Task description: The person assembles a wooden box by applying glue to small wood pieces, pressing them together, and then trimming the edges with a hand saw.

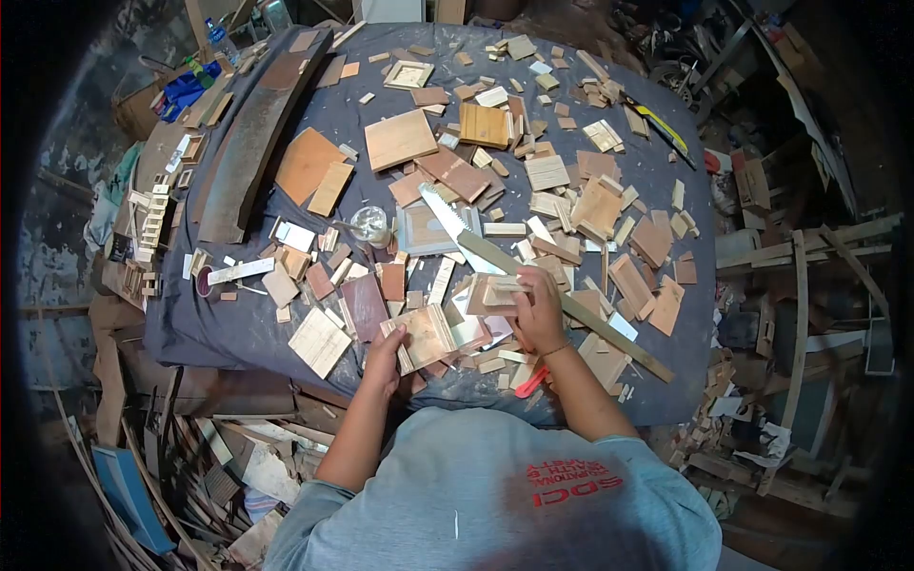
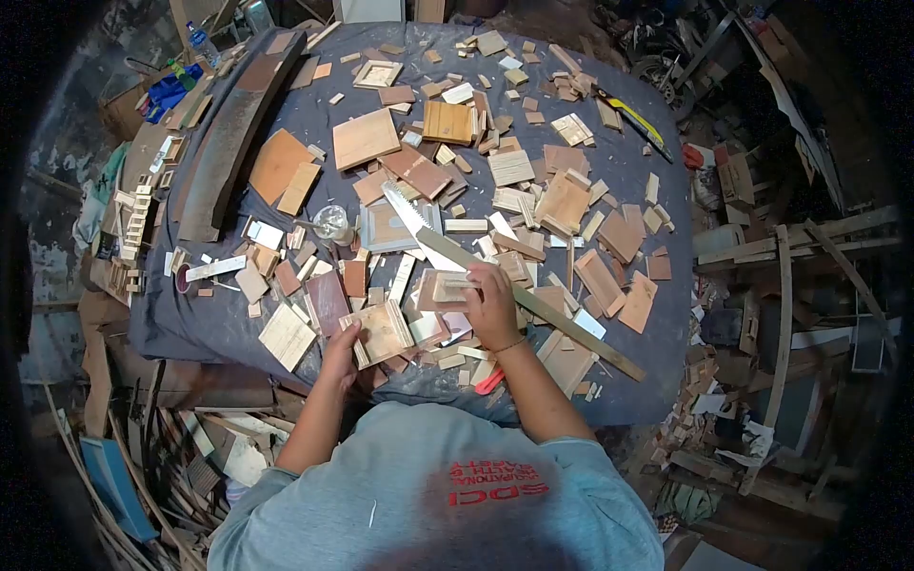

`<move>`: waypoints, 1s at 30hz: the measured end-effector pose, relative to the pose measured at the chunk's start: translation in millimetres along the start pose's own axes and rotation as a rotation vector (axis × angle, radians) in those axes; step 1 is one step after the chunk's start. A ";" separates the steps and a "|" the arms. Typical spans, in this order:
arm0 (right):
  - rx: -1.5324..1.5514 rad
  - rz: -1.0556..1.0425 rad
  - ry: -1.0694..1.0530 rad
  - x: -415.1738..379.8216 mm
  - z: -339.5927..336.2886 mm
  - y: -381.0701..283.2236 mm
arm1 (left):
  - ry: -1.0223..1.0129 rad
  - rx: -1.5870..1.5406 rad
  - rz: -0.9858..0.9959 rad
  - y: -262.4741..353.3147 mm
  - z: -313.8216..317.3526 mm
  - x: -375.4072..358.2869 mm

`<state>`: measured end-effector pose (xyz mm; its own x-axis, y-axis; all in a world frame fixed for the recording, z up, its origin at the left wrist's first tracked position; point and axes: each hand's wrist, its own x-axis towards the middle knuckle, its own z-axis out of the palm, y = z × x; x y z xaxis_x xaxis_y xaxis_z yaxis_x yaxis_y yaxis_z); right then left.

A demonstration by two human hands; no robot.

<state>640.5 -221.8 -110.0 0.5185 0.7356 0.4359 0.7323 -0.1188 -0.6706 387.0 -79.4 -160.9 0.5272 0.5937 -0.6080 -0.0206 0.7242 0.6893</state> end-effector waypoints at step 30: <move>0.290 -0.032 0.171 -36.0 -18.4 -139.2 | -0.508 0.671 0.956 43.7 114.3 -120.2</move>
<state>528.0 -244.0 -21.2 0.5815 0.6104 0.5378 0.6065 0.1152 -0.7867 419.9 -159.3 -12.7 0.8075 0.4706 0.3555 -0.2173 -0.3230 0.9211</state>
